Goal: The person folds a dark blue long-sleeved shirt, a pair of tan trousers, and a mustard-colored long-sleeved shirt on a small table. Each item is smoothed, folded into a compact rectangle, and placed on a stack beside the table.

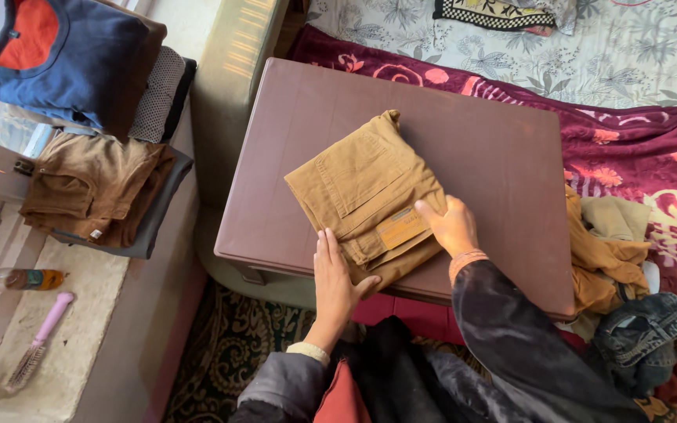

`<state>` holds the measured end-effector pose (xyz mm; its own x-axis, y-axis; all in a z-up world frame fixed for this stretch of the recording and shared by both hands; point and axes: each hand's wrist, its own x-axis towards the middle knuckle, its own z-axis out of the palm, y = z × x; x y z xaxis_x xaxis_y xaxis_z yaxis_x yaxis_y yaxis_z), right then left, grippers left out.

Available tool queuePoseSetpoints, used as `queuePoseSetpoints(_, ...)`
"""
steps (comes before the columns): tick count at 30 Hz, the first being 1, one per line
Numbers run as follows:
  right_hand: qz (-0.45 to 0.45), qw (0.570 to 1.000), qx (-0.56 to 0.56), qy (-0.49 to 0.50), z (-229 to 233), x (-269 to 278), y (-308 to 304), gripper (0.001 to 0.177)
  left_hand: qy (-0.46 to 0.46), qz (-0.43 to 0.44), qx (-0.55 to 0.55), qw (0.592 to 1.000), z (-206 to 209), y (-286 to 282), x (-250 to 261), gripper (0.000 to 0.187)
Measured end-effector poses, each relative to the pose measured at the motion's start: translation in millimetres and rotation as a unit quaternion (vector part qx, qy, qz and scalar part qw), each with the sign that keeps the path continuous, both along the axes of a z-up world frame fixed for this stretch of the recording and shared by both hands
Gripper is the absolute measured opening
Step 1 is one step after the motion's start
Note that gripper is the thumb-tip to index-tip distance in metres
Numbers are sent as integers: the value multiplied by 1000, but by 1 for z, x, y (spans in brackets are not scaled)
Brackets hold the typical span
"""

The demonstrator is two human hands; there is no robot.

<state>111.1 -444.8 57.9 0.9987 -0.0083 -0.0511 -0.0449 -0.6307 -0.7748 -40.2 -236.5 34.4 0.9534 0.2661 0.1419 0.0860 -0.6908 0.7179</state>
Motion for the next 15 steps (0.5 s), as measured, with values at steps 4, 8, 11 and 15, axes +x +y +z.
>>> queuePoseSetpoints(4, -44, 941, 294, 165, 43, -20, 2, 26, -4, 6, 13, 1000, -12, -2, -1, 137)
queuePoseSetpoints(8, -35, 909, 373, 184, 46, -52, -17, 24, 25, 4, -1, 1000, -28, -2, -4, 128)
queuePoseSetpoints(11, -72, 928, 292, 219, 12, -66, -23, 30, -64, 2, 176, 982, -37, 0, -3, 102)
queuePoseSetpoints(15, -54, 962, 171, 205, -22, -68, -26, 34, 31, -54, -27, 998, -30, 16, -3, 107)
